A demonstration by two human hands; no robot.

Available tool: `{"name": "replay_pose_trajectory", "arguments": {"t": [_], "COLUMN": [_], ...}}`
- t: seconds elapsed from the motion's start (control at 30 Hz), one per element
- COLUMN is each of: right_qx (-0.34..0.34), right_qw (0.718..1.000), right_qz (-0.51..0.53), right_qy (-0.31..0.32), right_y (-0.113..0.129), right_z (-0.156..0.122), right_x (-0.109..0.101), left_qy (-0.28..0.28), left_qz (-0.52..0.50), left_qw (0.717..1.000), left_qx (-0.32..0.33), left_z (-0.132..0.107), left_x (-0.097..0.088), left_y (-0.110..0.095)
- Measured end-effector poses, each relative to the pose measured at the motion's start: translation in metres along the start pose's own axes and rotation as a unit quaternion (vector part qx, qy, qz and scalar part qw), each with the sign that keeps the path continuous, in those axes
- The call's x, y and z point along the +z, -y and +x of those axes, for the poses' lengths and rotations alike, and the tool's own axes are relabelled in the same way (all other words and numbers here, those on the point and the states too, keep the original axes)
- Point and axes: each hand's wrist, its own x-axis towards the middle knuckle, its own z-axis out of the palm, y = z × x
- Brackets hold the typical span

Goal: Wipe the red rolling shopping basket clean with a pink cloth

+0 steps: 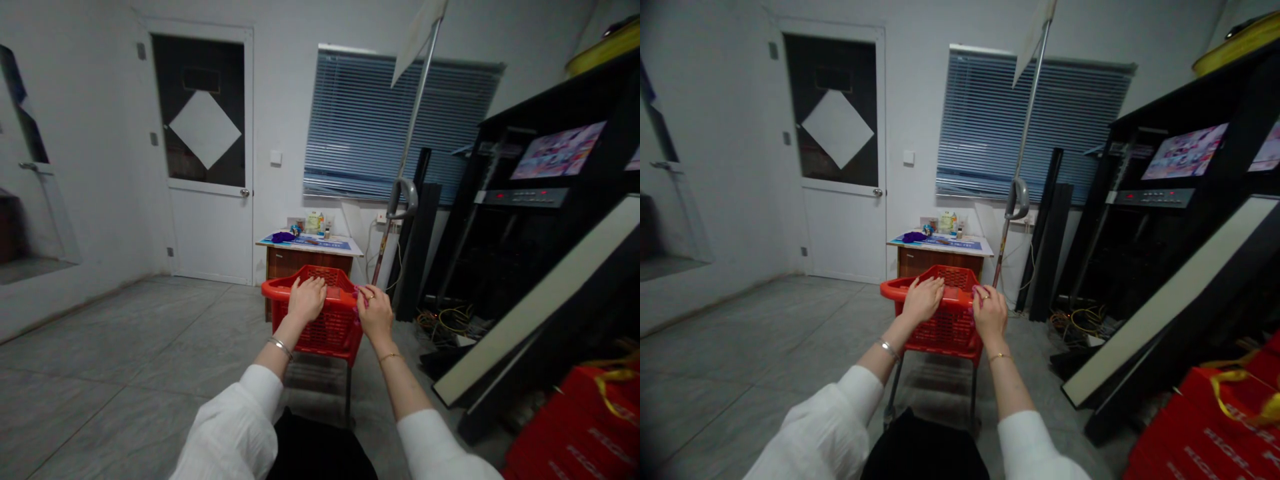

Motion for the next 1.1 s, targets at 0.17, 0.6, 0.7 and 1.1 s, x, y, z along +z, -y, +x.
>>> {"name": "replay_pose_trajectory", "arguments": {"t": [0.17,0.6,0.7,1.1], "right_qx": [0.163,0.049,0.135,0.097], "right_qw": [0.985,0.995,0.987,0.989], "right_qz": [-0.052,-0.075,-0.089,-0.083], "right_qy": [-0.031,0.039,0.016,0.078], "right_y": [-0.001,0.008,0.026,0.017], "right_z": [0.016,0.015,0.018,0.020], "right_x": [0.001,-0.005,0.006,0.000], "left_qy": [-0.021,-0.039,-0.046,-0.027], "left_qz": [0.002,-0.002,-0.006,-0.004], "left_qw": [1.000,0.999,0.999,1.000], "left_qx": [-0.008,0.000,-0.010,-0.008], "left_z": [0.001,-0.001,0.001,-0.002], "left_x": [0.006,0.010,0.015,0.005], "left_y": [-0.011,-0.004,-0.011,-0.009]}}
